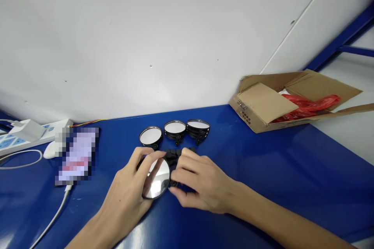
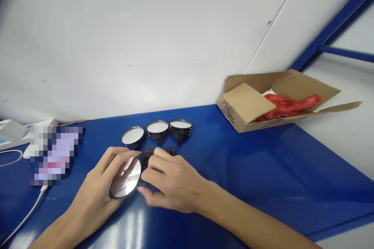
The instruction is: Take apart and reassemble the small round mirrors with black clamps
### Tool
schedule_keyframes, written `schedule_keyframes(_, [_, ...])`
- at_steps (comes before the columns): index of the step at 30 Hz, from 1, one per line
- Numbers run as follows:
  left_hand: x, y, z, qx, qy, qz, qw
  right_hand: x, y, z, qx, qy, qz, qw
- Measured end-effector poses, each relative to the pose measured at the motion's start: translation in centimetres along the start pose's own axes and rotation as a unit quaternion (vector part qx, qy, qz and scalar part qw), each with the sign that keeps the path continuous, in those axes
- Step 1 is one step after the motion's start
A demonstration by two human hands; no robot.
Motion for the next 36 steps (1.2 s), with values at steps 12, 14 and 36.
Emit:
schedule_keyframes(12, [1.7, -2.4, -0.1, 0.183, 0.122, 0.022, 0.975, -0.1, 3.3, 6.6, -0.151, 0.011, -0.087, 0.985])
schedule_keyframes(14, [1.7, -2.8, -0.1, 0.197, 0.114, 0.012, 0.974, -1.1, 3.4, 7.3, -0.165, -0.015, -0.100, 0.981])
schedule_keyframes(36, [0.3, -3.3, 0.1, 0.221, 0.041, -0.041, 0.974, 2.4, 2.7, 3.8, -0.206, 0.015, -0.153, 0.967])
Point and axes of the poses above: each hand's wrist, its own z-axis towards the middle knuckle, its own x-axis out of the back of the hand, y = z × x, the point moved 6 cm from there along z, towards the middle knuckle, and after that the axes turned 6 degrees about z, right-handed, at the moved point
